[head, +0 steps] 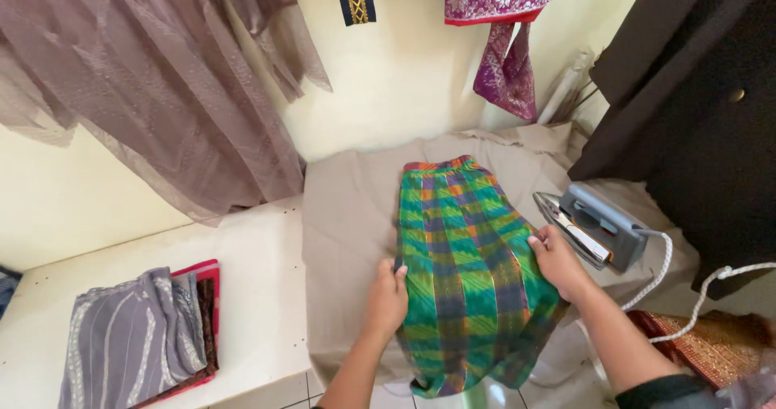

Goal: The person irons a green plaid woven skirt on a padded ironing board, smoothing it with one hand while moving a clothes iron over the fabric. They lift and reposition the skirt, iron the other side, fold it in sections, and place the folded skirt on a nearby table.

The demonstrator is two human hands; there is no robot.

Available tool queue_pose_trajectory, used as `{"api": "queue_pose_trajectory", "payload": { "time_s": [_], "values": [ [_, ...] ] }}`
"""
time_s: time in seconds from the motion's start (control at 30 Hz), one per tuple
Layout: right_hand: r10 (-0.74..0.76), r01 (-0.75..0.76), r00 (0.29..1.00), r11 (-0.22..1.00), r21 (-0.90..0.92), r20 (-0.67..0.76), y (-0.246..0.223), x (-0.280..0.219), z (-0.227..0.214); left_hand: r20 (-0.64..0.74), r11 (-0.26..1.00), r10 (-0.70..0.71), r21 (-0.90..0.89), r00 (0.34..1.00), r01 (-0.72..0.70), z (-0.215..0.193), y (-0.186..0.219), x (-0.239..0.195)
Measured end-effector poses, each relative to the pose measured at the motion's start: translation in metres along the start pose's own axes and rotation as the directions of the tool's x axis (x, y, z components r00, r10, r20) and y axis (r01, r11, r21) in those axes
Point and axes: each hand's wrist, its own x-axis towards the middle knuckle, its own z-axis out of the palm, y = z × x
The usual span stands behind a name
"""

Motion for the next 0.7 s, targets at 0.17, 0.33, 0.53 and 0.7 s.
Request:
{"api": "queue_pose_trajectory", "payload": {
  "time_s": [0.17,0.33,0.53,0.7],
  "values": [
    [-0.153,0.146,0.98,0.987,-0.068,-0.128,-0.024,0.076,0.004,0.034,0.987,-0.137,0.093,0.99,0.134,-0.03,0.061,0.065],
    [-0.256,0.271,0.949,0.96,0.065,-0.185,-0.068,0.085,0.008,-0.013,0.99,-0.11,0.089,0.994,0.111,-0.045,0.092,0.112],
    [-0.12,0.152,0.982,0.959,0.238,-0.145,-0.007,0.167,0.032,0.116,0.976,-0.215,0.056,0.97,0.21,-0.01,0.008,0.168],
    [0.305,-0.303,0.952,0.951,0.06,-0.024,-0.007,0.197,0.034,0.174,0.827,-0.561,0.161,0.809,0.539,0.027,-0.061,0.209]
  ]
}}
